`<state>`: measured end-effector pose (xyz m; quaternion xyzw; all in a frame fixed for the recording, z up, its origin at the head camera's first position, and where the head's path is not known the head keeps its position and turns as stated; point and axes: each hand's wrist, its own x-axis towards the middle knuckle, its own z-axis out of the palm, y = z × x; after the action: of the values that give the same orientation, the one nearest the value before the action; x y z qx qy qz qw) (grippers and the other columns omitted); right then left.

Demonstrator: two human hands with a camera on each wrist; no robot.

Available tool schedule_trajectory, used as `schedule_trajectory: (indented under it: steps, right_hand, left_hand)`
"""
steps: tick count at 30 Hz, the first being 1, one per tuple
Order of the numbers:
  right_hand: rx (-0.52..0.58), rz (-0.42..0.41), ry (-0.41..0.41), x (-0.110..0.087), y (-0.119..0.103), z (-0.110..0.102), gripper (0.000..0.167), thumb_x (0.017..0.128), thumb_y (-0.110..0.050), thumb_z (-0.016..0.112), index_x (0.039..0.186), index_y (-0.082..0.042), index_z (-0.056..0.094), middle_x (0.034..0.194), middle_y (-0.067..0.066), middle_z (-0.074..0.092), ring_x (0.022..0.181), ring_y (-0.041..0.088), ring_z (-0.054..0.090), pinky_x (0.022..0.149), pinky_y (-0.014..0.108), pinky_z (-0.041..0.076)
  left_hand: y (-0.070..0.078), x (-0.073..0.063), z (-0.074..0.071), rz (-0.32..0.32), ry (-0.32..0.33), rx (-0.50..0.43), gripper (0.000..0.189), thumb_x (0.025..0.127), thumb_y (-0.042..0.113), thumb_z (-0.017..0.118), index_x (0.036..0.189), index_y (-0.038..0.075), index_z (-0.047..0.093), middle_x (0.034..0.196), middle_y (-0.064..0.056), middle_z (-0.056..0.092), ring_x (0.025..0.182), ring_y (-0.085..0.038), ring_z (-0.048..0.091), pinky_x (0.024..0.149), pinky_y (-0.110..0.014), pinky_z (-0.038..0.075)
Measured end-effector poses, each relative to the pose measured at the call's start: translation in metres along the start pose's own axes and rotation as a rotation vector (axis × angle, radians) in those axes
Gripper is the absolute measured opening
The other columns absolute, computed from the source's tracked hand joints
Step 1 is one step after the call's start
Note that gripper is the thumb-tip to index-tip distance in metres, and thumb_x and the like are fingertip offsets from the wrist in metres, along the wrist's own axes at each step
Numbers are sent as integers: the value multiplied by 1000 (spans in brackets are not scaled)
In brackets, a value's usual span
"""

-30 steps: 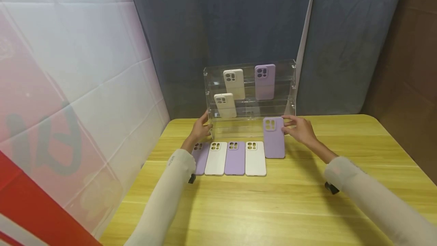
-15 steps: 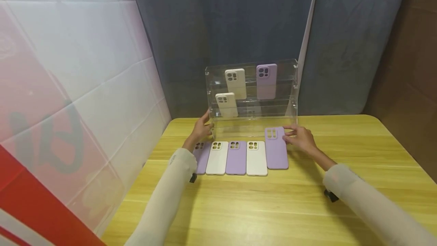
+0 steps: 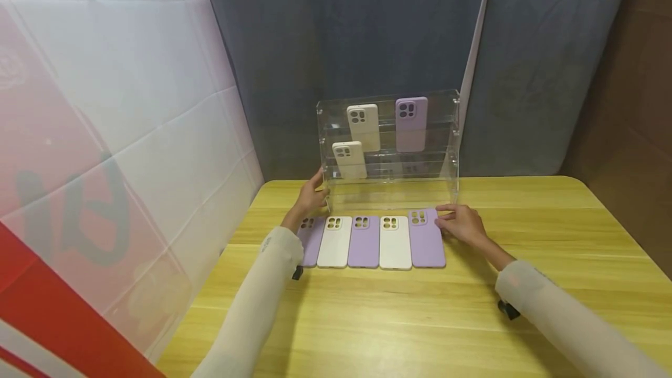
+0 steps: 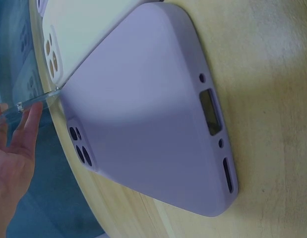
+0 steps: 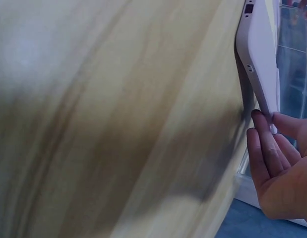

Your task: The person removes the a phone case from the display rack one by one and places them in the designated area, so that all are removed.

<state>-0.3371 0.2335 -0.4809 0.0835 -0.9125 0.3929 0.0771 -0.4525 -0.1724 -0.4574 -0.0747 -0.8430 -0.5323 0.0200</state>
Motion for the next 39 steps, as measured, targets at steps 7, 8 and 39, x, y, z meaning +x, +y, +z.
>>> schedule_trajectory:
  steps: [7, 8, 39]
  right_hand:
    - [41, 36, -25, -4, 3, 2, 43, 94, -15, 77, 129, 7, 68, 106, 24, 76, 80, 27, 78, 56, 22, 56]
    - [47, 38, -27, -5, 3, 3, 43, 94, -15, 78, 129, 7, 68, 107, 24, 76, 81, 28, 78, 57, 23, 57]
    - [-39, -112, 42, 4, -9, -2, 40, 91, -17, 81, 124, 4, 71, 102, 20, 78, 83, 32, 78, 63, 30, 60]
  left_hand:
    - [1, 0, 0, -2, -3, 3, 82, 103, -1, 57, 164, 43, 24, 168, -8, 33, 138, -42, 53, 91, -40, 63]
    - [1, -1, 0, -3, -2, 4, 82, 103, -1, 57, 164, 43, 24, 168, -8, 33, 138, -42, 53, 91, -40, 63]
    - [3, -4, 0, -2, -6, -19, 81, 103, -2, 56, 165, 38, 24, 167, -11, 33, 135, -42, 55, 89, -41, 63]
